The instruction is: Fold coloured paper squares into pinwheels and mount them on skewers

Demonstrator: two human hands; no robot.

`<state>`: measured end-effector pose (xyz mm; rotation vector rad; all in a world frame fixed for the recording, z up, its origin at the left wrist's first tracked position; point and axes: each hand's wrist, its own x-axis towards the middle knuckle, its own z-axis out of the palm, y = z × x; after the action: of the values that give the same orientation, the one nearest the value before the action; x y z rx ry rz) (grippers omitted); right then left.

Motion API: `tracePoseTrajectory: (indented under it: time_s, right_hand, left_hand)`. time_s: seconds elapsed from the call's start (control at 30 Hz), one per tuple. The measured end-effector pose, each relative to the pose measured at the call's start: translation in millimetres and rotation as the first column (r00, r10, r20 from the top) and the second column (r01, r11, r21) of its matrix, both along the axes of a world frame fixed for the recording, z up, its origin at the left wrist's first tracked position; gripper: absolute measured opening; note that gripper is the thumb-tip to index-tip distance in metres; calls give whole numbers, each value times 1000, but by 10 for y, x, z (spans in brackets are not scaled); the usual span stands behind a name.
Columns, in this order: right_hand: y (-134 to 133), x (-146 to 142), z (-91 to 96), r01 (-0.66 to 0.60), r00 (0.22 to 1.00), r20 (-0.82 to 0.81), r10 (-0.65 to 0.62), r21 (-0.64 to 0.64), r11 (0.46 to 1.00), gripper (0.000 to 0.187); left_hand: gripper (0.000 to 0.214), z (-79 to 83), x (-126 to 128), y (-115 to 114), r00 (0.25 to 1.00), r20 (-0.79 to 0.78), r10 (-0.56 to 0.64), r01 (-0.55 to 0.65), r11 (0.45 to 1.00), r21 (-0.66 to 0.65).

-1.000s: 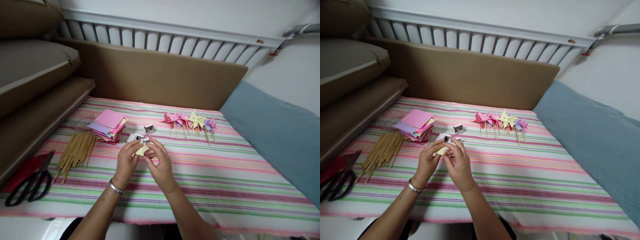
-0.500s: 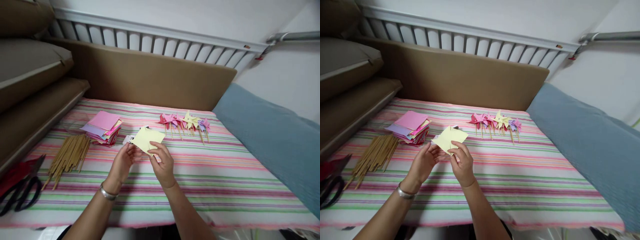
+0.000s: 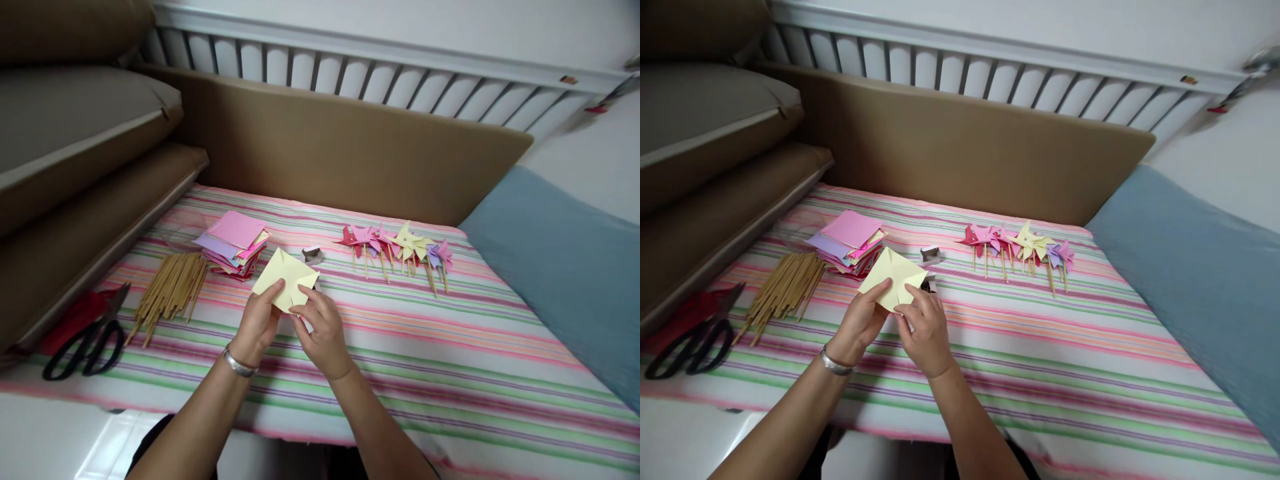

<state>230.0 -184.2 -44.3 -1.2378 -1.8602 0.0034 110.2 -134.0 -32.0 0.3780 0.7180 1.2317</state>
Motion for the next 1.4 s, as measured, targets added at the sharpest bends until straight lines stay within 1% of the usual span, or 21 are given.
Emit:
tracePoseTrajectory:
  time_s: [0.13, 0.27, 0.37, 0.47, 0.6, 0.67, 0.77, 0.87, 0.97, 1.03, 1.17, 1.23, 1.27, 1.3, 1.33, 1.37, 1.4]
  right_hand:
    - [-41, -58, 61, 86, 996, 30, -85, -44, 995, 14]
    - [-59, -58, 120, 117, 993, -14, -120, -128, 985, 13]
    - [-36, -5, 152, 83, 988, -113, -109, -213, 974, 11]
    - [2, 71, 160, 63, 968, -215, -133, -304, 951, 9]
    - [40, 145, 144, 86, 941, -275, -197, -367, 926, 8]
    - [52, 159, 139, 99, 933, -285, -219, -383, 919, 8]
    - [70, 163, 129, 118, 922, -294, -252, -407, 906, 8]
    - [94, 160, 110, 146, 907, -307, -289, -416, 898, 8]
    - [115, 156, 88, 165, 898, -312, -309, -411, 896, 7]
    - [123, 148, 81, 171, 896, -313, -314, -410, 896, 7]
    - [121, 130, 91, 177, 898, -299, -324, -428, 886, 10]
    - [124, 140, 99, 199, 897, -284, -338, -423, 884, 6]
    - [128, 154, 102, 211, 890, -293, -350, -417, 884, 8]
    - [135, 175, 105, 209, 874, -325, -362, -421, 883, 18]
    - [143, 200, 109, 177, 847, -385, -366, -445, 878, 29]
    - [150, 229, 115, 103, 804, -472, -361, -487, 867, 40]
    - [156, 259, 125, -8, 741, -570, -354, -535, 845, 48]
  left_hand:
    - [35, 8, 17, -10, 995, -72, 63, -58, 996, 74]
    - [32, -33, 29, -12, 977, -191, 90, -61, 987, 150]
    - [34, -78, 47, -21, 952, -299, 59, -10, 987, 160]
    - [38, -88, 80, -50, 933, -358, -35, 75, 992, 100]
    - [39, -49, 118, -93, 919, -366, -147, 170, 985, 33]
    - [38, -35, 121, -105, 921, -347, -178, 199, 980, 26]
    - [34, -29, 109, -114, 936, -293, -197, 211, 977, 18]
    - [31, -19, 102, -121, 943, -238, -231, 246, 968, 37]
    - [34, -17, 116, -126, 929, -250, -272, 301, 950, 85]
    - [36, -40, 131, -123, 919, -297, -261, 300, 949, 94]
    - [37, -128, 139, -101, 912, -364, -191, 241, 966, 95]
    - [34, -159, 124, -87, 904, -387, -182, 230, 970, 82]
    - [33, -164, 113, -80, 899, -400, -180, 226, 972, 71]
    - [32, -164, 101, -74, 893, -412, -180, 222, 973, 57]
    - [31, -157, 89, -67, 888, -422, -183, 221, 974, 43]
    - [31, -146, 78, -62, 884, -427, -189, 223, 974, 29]
    - [32, -133, 69, -56, 882, -427, -201, 230, 973, 17]
